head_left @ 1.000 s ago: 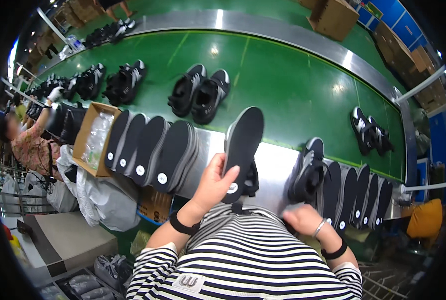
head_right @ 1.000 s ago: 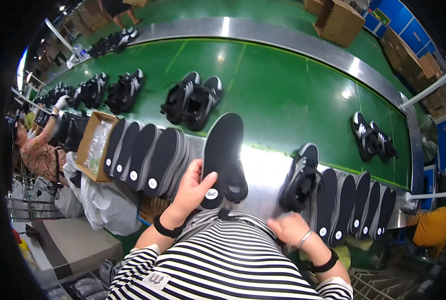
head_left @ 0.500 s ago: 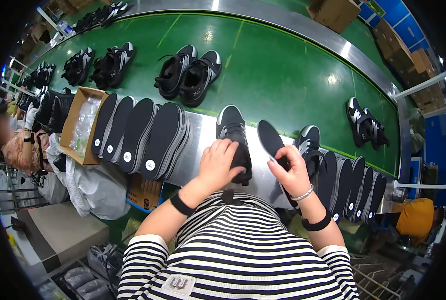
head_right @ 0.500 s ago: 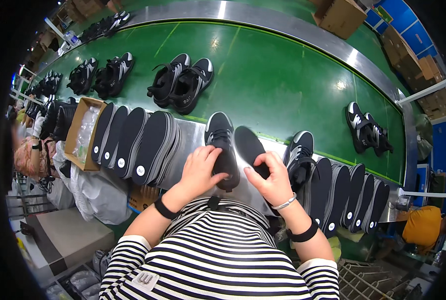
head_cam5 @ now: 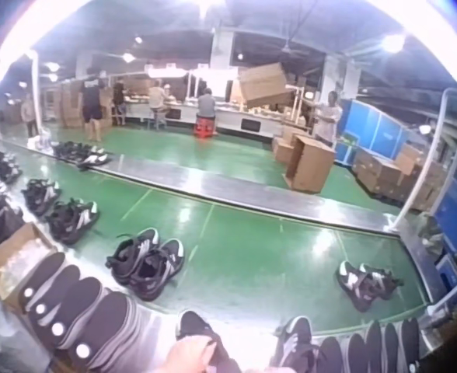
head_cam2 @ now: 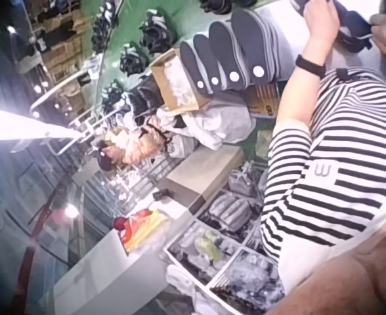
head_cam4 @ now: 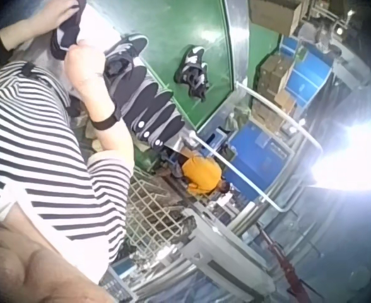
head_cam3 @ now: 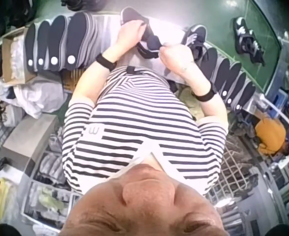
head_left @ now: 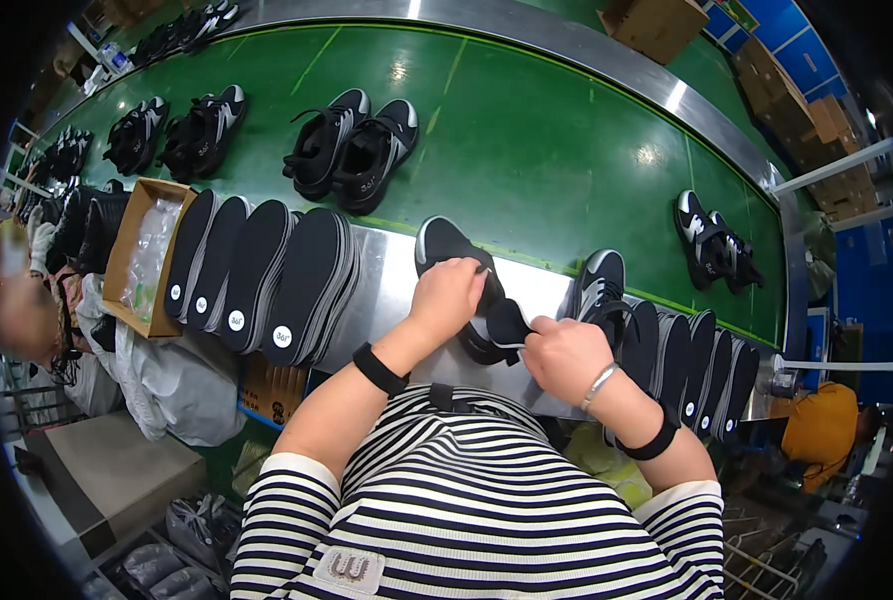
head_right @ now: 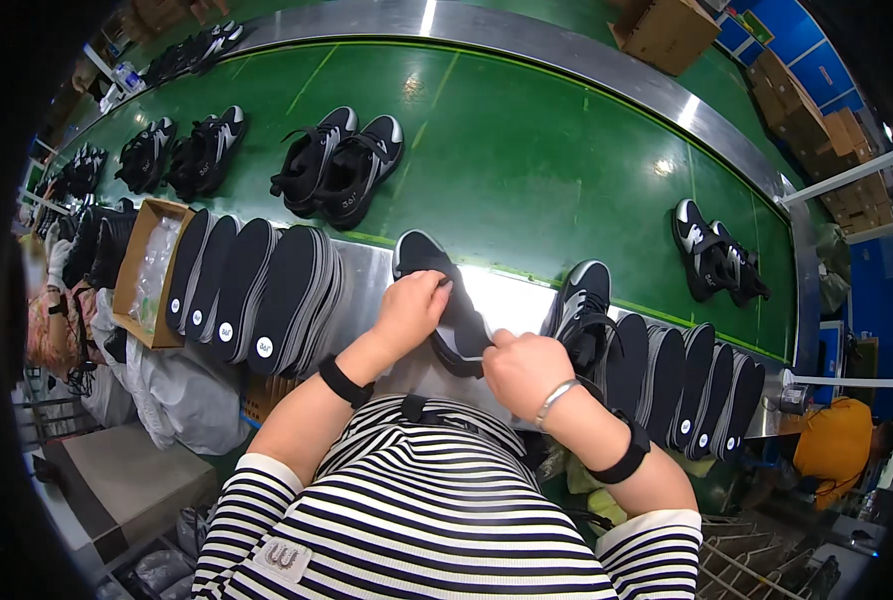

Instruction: The person inserts black insoles into a series of black and white sneakers on a green conveyor belt. They pick up insoles from a stack, place them into the shoes, and adjust the fit by hand. The shoes are arranged in pairs on the belt, and the person works sequentially through them.

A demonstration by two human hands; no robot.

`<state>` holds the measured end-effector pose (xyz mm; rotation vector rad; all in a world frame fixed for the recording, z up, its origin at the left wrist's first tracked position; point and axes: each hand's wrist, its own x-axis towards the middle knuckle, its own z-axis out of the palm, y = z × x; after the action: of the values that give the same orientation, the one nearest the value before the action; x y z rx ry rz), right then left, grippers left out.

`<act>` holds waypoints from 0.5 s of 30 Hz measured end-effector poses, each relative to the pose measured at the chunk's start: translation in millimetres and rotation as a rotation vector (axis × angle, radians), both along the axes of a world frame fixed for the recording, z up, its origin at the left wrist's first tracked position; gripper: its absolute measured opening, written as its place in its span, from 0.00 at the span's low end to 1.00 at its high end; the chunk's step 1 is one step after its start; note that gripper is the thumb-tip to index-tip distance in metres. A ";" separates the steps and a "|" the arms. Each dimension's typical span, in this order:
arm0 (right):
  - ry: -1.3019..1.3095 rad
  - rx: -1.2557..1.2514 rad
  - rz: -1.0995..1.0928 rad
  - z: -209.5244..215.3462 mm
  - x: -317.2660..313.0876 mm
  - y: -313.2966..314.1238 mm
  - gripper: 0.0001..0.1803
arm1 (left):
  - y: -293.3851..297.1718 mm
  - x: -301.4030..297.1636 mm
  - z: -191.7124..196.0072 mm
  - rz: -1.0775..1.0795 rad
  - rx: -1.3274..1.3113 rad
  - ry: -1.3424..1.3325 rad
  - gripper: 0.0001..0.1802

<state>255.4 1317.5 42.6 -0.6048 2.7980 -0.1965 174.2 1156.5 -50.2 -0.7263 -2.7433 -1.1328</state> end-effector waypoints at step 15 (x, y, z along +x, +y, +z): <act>-0.306 0.005 -0.119 -45.0 -37.5 -19.1 0.11 | -4.9 -13.1 -28.0 0.111 0.235 -0.533 0.15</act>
<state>217.8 1298.4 -2.4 -0.3711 2.5367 -0.2797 161.1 1151.6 -78.2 -0.2627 -2.9153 -1.7991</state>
